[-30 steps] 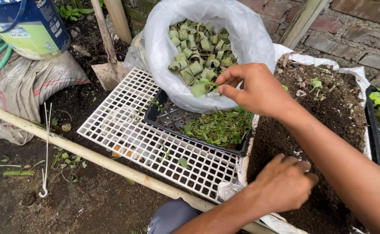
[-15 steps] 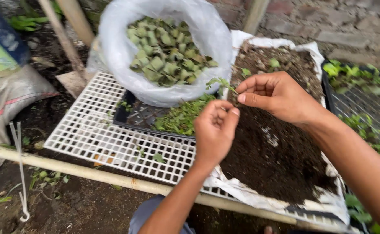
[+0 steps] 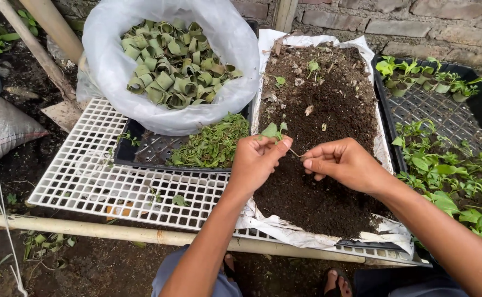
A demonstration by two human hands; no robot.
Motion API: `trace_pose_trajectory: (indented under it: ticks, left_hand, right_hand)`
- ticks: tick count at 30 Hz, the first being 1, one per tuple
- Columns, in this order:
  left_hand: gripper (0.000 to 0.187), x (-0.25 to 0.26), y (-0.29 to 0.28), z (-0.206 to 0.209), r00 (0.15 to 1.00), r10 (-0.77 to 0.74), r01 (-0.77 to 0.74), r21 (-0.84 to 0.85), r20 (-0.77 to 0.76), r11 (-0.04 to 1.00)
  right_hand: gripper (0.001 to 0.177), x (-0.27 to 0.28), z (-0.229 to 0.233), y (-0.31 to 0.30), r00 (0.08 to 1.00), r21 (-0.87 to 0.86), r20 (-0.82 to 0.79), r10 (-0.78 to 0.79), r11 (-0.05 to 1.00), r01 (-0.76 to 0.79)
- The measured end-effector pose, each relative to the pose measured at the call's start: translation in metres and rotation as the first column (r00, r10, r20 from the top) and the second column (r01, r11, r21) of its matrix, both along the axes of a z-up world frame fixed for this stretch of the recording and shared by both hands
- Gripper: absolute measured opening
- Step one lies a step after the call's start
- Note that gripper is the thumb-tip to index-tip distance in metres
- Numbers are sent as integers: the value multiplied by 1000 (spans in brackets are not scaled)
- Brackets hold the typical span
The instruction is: Wrapping small seedlings in leaf segments and planting them into a tray filled with soil
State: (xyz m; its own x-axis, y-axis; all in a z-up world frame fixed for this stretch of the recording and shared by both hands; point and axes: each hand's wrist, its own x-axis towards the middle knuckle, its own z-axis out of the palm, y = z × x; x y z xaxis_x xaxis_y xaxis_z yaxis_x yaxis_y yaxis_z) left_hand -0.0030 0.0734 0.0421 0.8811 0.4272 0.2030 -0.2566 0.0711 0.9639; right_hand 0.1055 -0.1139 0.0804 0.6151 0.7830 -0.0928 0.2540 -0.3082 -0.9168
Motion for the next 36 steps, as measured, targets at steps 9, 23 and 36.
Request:
trace_pose_trajectory:
  ticks: [9,23,36]
  left_hand:
    - [16,-17,5,11,979,4,89,445,-202,891]
    - [59,-8,1,2,893,386,78,926,-230,370]
    - [43,-17,-22,13,973,229,-110,938,34,330]
  right_hand:
    - [17,-48,19,-8,890,-384,428,154,923,25]
    - [33,-22,18,-23,705,-542,592,391,841,-11]
    - [29,17,118,139,653,-277,748,119,950,145]
